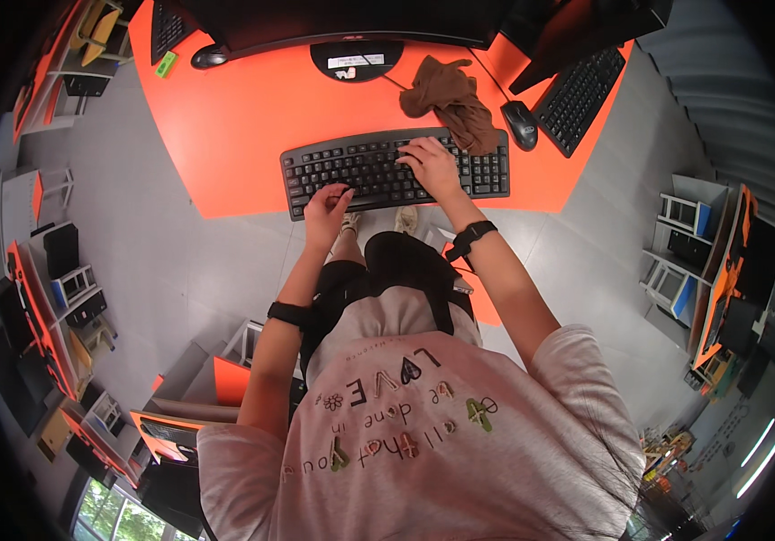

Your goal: Reattaching keycaps to a mechanical keyboard and cleaning the surface with a cloth.

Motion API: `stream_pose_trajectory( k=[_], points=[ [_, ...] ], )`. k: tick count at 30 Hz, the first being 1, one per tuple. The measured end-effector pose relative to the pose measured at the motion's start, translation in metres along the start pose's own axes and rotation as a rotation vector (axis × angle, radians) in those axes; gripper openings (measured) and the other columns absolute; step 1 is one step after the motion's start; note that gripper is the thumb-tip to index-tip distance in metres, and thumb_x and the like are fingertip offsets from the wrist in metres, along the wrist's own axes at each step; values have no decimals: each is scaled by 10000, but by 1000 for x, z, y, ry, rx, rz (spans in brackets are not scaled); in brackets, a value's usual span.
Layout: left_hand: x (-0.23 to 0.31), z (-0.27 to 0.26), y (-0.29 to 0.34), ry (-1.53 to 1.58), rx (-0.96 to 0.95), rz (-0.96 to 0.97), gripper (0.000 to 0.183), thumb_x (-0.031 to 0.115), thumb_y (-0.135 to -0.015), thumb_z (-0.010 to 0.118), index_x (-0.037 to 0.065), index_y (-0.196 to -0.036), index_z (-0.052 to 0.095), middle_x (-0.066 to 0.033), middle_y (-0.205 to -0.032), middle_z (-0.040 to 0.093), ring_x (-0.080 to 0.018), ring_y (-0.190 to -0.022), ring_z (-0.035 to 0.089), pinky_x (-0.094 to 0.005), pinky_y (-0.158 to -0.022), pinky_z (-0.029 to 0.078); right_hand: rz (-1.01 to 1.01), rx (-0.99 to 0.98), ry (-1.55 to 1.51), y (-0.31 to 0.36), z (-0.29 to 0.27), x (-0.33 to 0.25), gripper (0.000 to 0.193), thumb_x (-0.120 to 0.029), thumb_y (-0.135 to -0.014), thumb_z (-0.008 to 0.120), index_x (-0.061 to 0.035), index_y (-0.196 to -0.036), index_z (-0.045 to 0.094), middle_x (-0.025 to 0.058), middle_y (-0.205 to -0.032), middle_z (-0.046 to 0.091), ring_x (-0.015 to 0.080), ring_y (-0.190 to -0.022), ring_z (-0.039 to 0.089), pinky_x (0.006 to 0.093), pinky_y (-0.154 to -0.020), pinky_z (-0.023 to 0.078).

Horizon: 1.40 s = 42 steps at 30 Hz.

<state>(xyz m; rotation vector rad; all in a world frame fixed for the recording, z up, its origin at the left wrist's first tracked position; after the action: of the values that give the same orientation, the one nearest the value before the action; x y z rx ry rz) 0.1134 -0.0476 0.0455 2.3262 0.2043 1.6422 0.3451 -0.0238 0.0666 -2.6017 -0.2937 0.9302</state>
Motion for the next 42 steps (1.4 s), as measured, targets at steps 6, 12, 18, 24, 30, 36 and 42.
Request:
stream_pose_trajectory(
  k=[6,12,18,24,30,36,42],
  points=[
    [1,-2,3,141,12,-52,198,150,-826,677,3,-956,649,-49,-812,663,-75,-694,590,-214,-646,477,-7,-3,-33,0,0,3,105,-165,-711,696,-81,-769,674,17,-799,592,204,-762,568,324,-641,498],
    [-1,1,6,186,-14,-42,197,154,-837,665,1,-959,646,-42,-811,657,-72,-712,592,-209,-655,471,145,45,-47,5,5,-3,97,-121,-717,703,-55,-786,683,54,-791,586,239,-741,549,347,-648,469],
    [-7,7,4,196,-20,-35,195,147,-826,669,6,-957,644,-43,-810,657,-77,-714,603,-220,-658,480,69,9,1,-1,5,-2,100,-154,-763,669,-55,-767,651,47,-797,578,247,-729,541,345,-634,474],
    [-1,6,5,119,-15,-56,191,138,-822,670,5,-957,641,-50,-820,662,-88,-710,610,-222,-661,484,95,-132,-109,-7,6,-1,144,-158,-748,689,-21,-765,649,65,-788,567,260,-751,535,360,-632,464],
    [3,4,-5,159,-26,-67,192,131,-825,668,1,-963,636,-51,-814,663,-75,-710,598,-215,-665,480,523,-20,-233,-1,16,9,145,-25,-651,754,-7,-739,640,84,-748,566,233,-634,550,352,-590,459],
    [-7,0,-10,272,-38,-69,231,129,-826,668,-19,-996,619,-59,-839,666,-76,-745,607,-205,-694,475,781,-158,22,-26,22,8,336,-17,-546,827,-31,-718,537,101,-757,520,207,-613,568,347,-600,471],
    [-1,6,-17,627,-228,-109,259,150,-923,539,-29,-1104,585,-72,-998,639,-102,-886,598,-224,-758,475,651,-101,-96,-11,26,13,271,23,-619,778,-27,-736,539,83,-777,488,200,-635,559,315,-620,491]
  ],
)
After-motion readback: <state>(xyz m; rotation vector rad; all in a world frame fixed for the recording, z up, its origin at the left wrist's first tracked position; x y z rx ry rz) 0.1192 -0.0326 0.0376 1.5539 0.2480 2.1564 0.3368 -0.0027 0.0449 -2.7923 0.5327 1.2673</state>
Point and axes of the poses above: each hand's wrist, its own y-axis away from the middle knuckle, its own z-axis out of the palm, x = y × z, the point moved 4 cm from there along -y, towards the middle knuckle
